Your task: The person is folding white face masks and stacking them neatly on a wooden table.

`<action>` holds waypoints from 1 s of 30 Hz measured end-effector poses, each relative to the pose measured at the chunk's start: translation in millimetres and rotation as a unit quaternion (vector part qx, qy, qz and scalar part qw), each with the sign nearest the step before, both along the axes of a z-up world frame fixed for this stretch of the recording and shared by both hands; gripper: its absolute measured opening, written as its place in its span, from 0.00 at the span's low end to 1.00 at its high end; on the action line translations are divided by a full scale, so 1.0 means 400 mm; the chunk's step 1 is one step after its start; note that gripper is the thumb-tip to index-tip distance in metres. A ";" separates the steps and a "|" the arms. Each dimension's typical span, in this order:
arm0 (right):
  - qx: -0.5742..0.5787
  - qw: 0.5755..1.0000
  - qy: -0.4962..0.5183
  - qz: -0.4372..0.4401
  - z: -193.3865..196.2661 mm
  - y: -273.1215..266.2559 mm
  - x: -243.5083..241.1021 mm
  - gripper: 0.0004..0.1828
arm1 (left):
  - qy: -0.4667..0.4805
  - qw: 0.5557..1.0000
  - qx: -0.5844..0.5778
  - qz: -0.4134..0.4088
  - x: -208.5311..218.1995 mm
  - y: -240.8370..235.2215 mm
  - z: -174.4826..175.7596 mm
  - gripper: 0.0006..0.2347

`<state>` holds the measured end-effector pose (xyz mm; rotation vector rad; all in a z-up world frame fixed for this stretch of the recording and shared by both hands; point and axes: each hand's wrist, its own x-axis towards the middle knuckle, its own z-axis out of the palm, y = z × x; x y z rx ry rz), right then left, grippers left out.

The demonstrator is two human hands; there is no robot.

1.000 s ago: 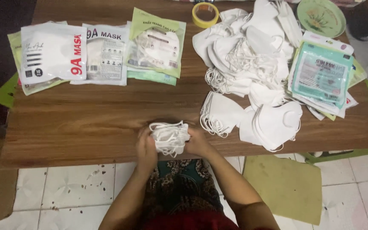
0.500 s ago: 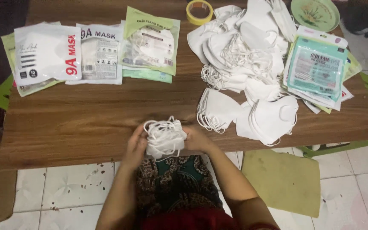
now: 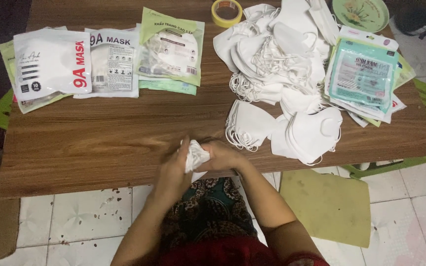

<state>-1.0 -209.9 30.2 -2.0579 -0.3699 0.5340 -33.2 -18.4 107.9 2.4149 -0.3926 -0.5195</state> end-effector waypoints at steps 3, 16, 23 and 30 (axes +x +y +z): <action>0.051 0.995 0.025 -0.079 0.056 0.012 -0.011 0.32 | -0.066 0.987 -0.111 0.091 0.040 0.026 -0.096 0.32; 0.413 0.886 0.063 -0.202 -0.076 -0.008 0.010 0.25 | 0.326 0.608 -0.677 0.258 0.190 0.019 -0.300 0.18; 0.486 0.836 0.009 -0.255 -0.126 -0.002 0.019 0.27 | 0.326 0.634 -0.667 0.217 0.191 0.034 -0.323 0.14; 0.483 0.847 -0.002 -0.220 -0.196 -0.040 0.041 0.29 | 0.316 0.663 -0.642 0.220 0.181 0.030 -0.314 0.16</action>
